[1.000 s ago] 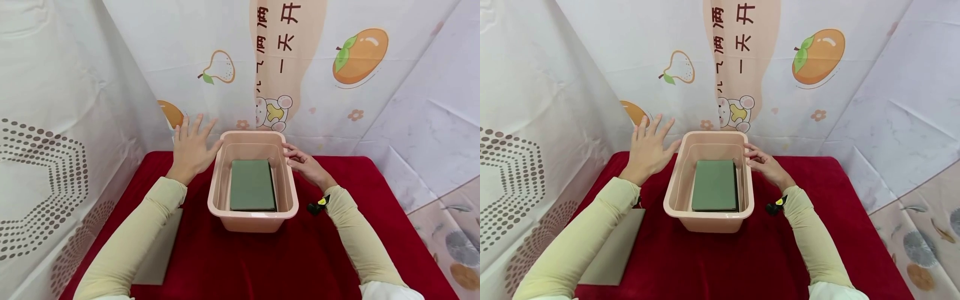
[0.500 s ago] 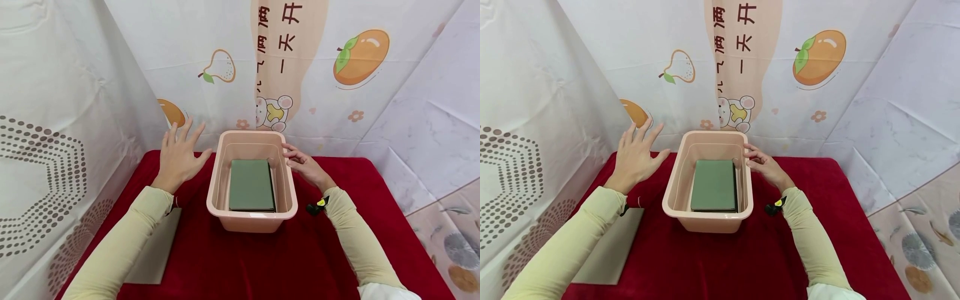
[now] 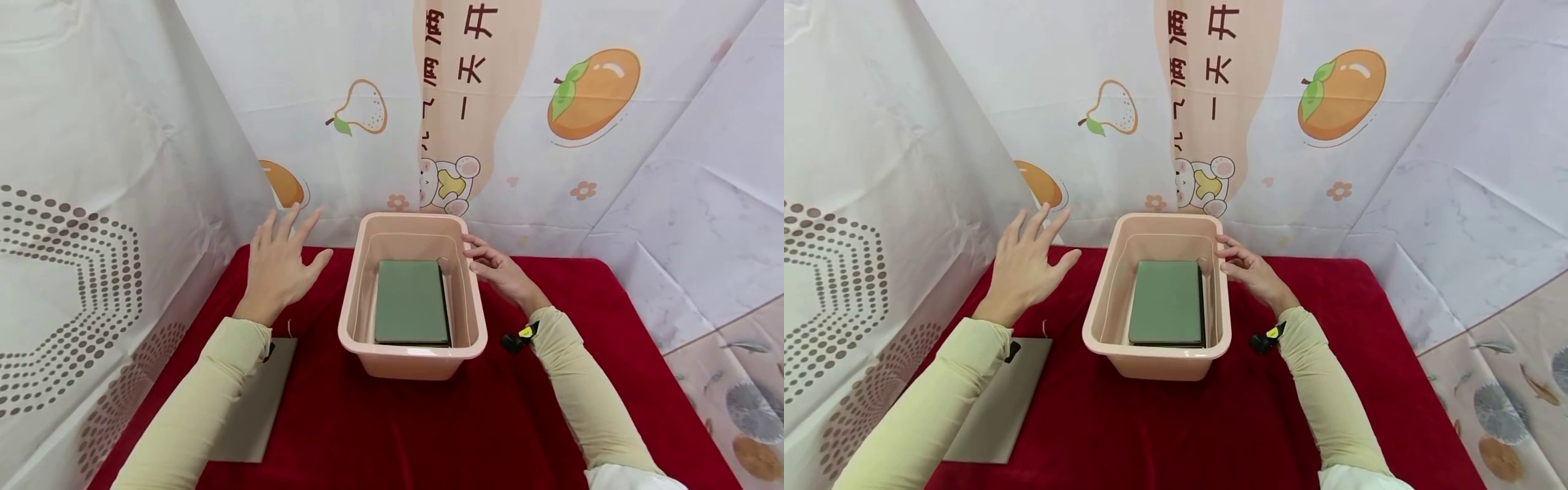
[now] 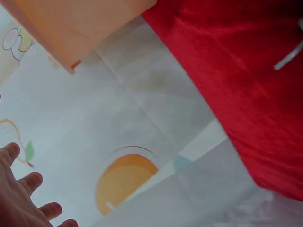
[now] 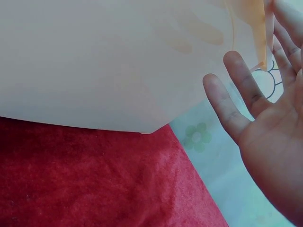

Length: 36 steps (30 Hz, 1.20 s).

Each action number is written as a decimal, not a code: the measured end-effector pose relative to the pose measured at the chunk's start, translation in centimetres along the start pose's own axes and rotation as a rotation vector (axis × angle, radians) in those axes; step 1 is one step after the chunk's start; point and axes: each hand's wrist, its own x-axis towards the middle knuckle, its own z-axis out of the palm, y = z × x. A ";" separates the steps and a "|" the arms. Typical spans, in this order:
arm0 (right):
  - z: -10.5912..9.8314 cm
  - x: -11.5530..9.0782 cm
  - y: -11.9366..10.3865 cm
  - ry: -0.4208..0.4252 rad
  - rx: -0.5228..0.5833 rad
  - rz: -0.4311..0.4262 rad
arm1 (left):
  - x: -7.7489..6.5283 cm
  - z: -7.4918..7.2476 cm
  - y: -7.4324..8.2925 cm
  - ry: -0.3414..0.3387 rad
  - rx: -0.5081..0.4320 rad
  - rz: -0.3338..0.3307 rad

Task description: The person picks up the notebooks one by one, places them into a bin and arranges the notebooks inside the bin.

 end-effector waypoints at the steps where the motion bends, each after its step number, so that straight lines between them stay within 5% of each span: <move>1: 0.0 0.0 0.0 0.002 -0.003 0.003 | -0.2 0.1 -0.3 -0.003 -0.004 -0.006; 13: 0.1 -0.3 0.0 -0.004 0.001 0.007 | -2.5 1.1 -3.4 -0.006 -0.012 -0.053; 36: 0.4 -0.3 -0.3 0.008 -0.001 0.018 | -5.5 1.9 -6.8 -0.028 -0.024 -0.108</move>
